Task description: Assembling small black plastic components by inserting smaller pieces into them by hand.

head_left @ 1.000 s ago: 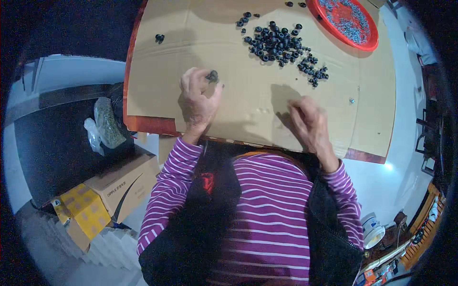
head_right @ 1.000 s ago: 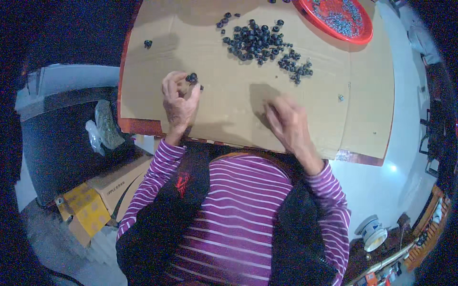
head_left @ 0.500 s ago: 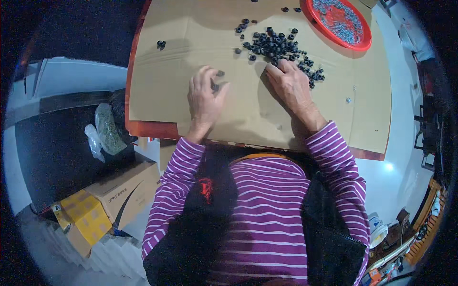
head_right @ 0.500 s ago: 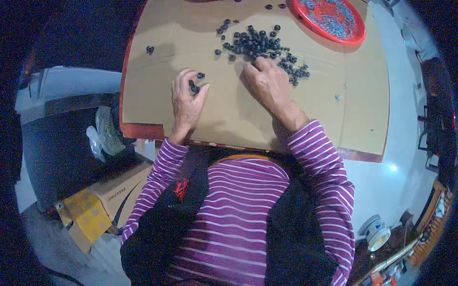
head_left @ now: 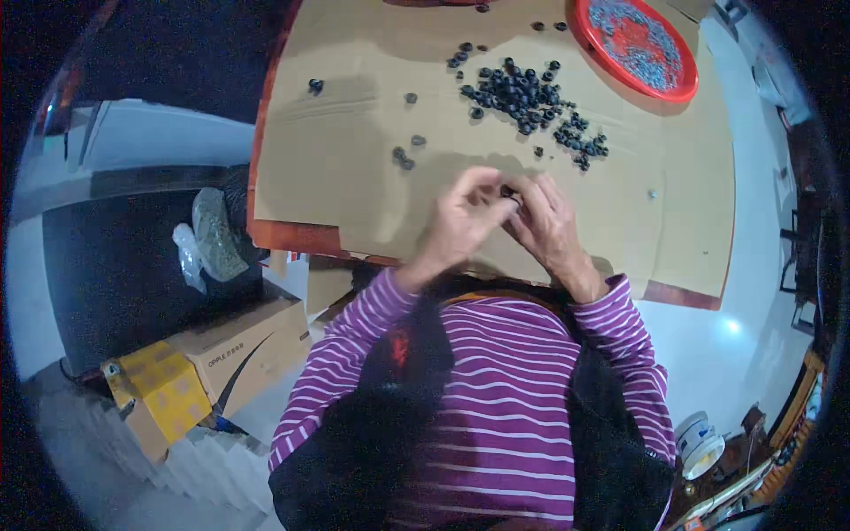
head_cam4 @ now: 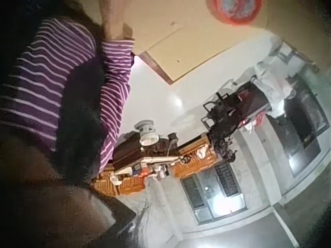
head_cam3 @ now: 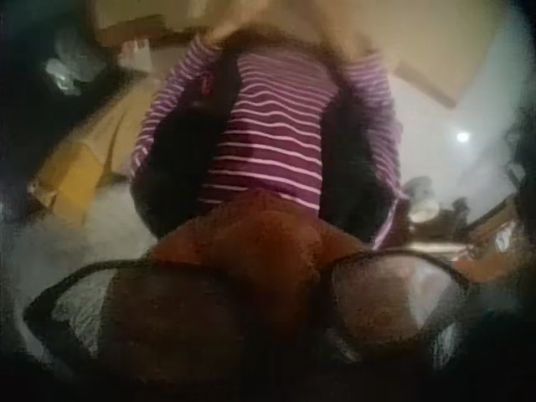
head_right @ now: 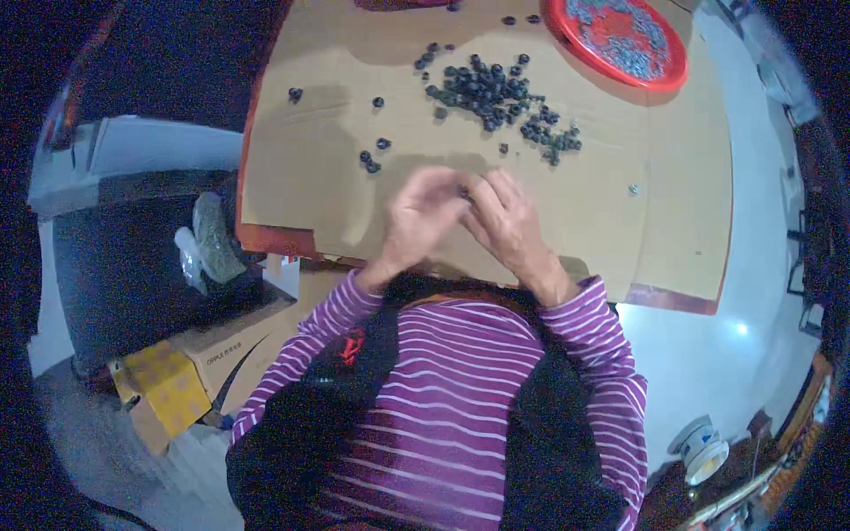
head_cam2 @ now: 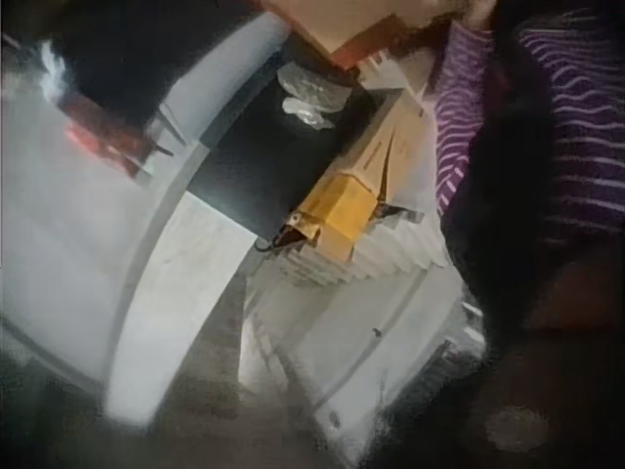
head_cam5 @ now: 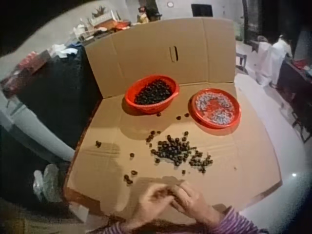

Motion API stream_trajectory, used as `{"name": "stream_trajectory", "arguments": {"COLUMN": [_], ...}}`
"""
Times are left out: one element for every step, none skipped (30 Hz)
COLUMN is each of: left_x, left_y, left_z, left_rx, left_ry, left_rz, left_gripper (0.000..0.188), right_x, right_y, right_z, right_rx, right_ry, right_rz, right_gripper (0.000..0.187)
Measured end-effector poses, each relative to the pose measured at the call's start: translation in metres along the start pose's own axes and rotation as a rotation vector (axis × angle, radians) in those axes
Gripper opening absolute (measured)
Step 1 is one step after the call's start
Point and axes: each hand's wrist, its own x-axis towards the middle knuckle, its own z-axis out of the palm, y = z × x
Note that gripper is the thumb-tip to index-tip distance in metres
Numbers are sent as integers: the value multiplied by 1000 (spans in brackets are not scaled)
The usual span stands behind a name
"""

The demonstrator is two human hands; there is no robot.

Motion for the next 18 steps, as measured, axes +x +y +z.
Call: {"name": "stream_trajectory", "arguments": {"left_x": [1, 2, 4, 6, 7, 7, 7, 7, 7, 10, 20, 37, 54, 73, 91, 109, 122, 128], "left_y": [1, 3, 4, 6, 8, 12, 18, 21, 21, 21, 5, 7, 9, 3, -5, -21, -35, -34], "left_z": [5, 9, 6, 3, 0, -3, -6, -9, -12, -15, -24, -33, -47, -61, -76, -95, -109, -112], "left_rx": [-172, -293, -284, -266, -249, -245, -274, -304, -275, -247, 119, 298, 477, 577, 675, 747, 821, 740], "left_ry": [-78, -69, -56, -109, -162, -152, -167, -184, -65, 48, 223, 284, 343, 315, 289, 302, 306, 250], "left_rz": [-88, -93, -89, -190, -292, -292, -360, -428, -366, -304, 56, 73, 91, 116, 142, 120, 103, 88], "left_gripper": [29, 24, 24, 22, 19, 19, 18, 17, 15, 14, 14, 14, 14, 14, 16, 15, 15, 15], "right_x": [-1, -1, -3, -5, -5, -3, -3, -5, -8, -11, -15, -21, -29, -35, -42, -48, -48, -53], "right_y": [0, 0, 0, 1, 1, -2, -4, -8, -12, -14, -15, -12, -5, -3, 2, 6, 9, 10], "right_z": [0, 1, 1, 0, 0, -2, -5, -9, -13, -18, -21, -25, -29, -30, -31, -36, -38, -43], "right_rx": [13, -3, -22, -49, -37, 7, 49, 55, 152, 243, 191, 128, 90, 58, -4, -76, -118, -133], "right_ry": [0, 35, 69, 45, 45, 24, 3, 2, -6, -12, 48, 114, 143, 155, 181, 203, 208, 225], "right_rz": [-14, -38, -58, -63, -73, -60, -44, -46, 111, 271, 305, 349, 329, 356, 304, 257, 167, 189], "right_gripper": [28, 30, 33, 32, 32, 32, 32, 32, 30, 28, 25, 22, 19, 19, 18, 17, 17, 16]}}
